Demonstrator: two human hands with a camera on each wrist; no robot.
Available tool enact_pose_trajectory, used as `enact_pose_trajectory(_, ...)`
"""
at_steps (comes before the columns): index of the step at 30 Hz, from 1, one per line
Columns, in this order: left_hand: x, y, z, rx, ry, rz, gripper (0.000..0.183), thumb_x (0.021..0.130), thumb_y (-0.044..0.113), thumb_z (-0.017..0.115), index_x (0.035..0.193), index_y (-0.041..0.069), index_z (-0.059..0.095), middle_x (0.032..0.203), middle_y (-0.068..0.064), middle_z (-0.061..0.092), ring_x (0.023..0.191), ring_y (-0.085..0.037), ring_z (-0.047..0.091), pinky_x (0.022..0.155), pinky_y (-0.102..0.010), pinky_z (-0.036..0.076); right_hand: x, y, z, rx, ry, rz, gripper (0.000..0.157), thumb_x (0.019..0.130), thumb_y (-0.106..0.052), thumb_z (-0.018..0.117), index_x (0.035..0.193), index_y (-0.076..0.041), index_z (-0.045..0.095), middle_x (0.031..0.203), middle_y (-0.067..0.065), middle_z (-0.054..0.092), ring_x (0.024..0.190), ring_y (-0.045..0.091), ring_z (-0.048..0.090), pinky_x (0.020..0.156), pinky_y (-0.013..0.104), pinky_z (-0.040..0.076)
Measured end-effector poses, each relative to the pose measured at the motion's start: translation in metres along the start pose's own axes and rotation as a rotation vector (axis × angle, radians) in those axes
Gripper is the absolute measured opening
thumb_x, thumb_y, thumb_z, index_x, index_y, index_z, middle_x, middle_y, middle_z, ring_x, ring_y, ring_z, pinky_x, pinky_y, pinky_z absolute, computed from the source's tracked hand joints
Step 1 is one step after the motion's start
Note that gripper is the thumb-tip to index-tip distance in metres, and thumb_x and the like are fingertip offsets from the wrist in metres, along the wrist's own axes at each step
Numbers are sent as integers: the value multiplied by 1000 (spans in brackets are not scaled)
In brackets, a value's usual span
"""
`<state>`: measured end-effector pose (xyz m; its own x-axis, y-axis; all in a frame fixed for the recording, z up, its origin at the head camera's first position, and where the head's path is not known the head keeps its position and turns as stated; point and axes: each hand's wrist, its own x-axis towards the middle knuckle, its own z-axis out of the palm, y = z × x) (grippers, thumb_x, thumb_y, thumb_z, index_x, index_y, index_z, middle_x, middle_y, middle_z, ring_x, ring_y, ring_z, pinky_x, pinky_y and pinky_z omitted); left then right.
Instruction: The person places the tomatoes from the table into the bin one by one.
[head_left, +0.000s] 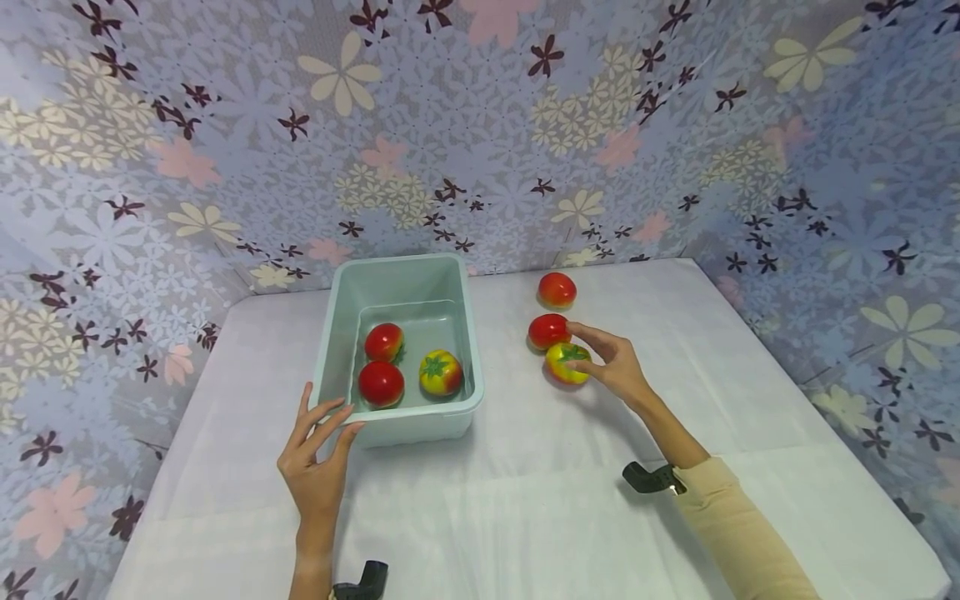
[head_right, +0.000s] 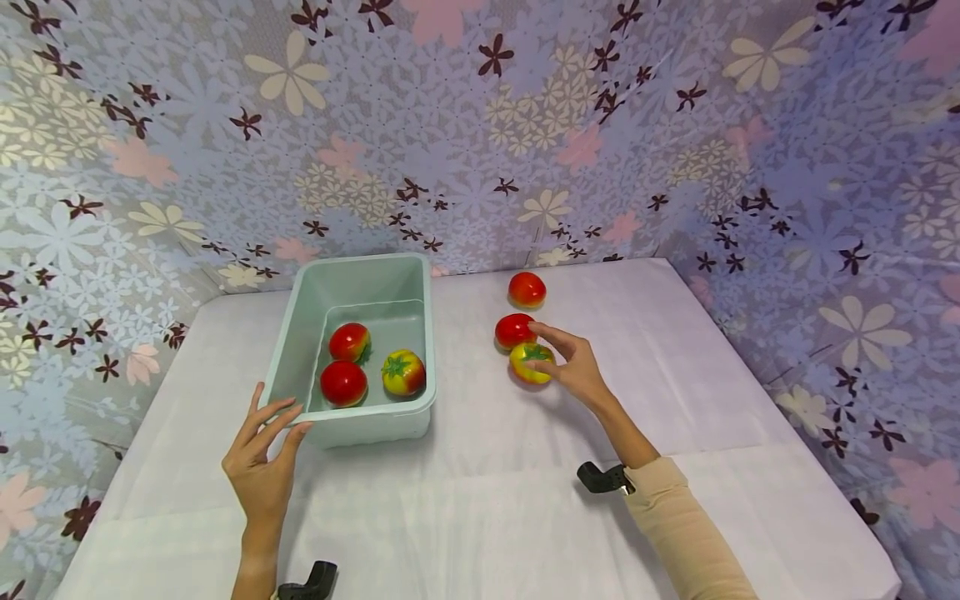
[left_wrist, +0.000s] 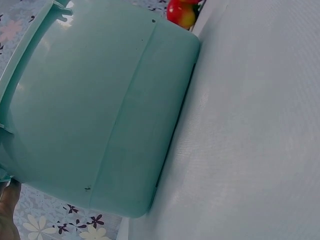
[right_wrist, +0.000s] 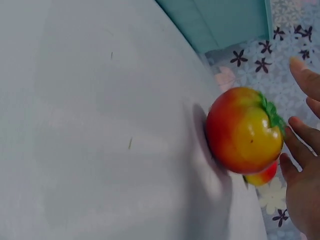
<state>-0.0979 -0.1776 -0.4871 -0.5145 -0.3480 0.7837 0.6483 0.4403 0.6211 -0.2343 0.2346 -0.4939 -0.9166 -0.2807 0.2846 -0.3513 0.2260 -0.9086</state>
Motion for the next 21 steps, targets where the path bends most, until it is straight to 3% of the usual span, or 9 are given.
enact_pose_trajectory(4,2,4,1,3,2,4,31,59,-17,81,89,-11,73,95,-30,68,131,-42,49,114,-42,39,-2,2,-3,-4,-7,24,59,82,5,73,137,7,49,142,27,49,138,38,39,120,45,27)
enact_pose_trajectory(7,6,15,3,9,3,9,30,60,-17,80,89,-12,73,94,-31,67,131,-42,50,114,-42,39,-3,8,-5,1,-5,40,59,82,6,73,136,9,50,141,28,49,138,40,39,118,53,26)
enact_pose_trajectory(12,11,28,4,8,-1,9,29,61,-18,79,89,-14,72,94,-32,66,131,-42,50,114,-41,39,-5,20,-7,27,-1,51,60,81,4,75,136,8,50,141,28,49,136,41,41,116,42,34)
enact_pose_trajectory(17,7,18,3,11,0,0,30,61,-17,80,89,-13,72,95,-32,67,131,-42,49,114,-40,38,-8,27,-8,44,-21,96,62,81,2,75,138,5,49,144,26,48,135,37,44,109,18,41)
enact_pose_trajectory(21,3,8,2,13,0,-4,30,61,-16,80,90,-12,73,95,-31,67,132,-41,49,114,-41,39,-10,29,-6,38,-41,134,67,80,1,77,140,4,48,146,24,47,131,24,50,103,12,43)
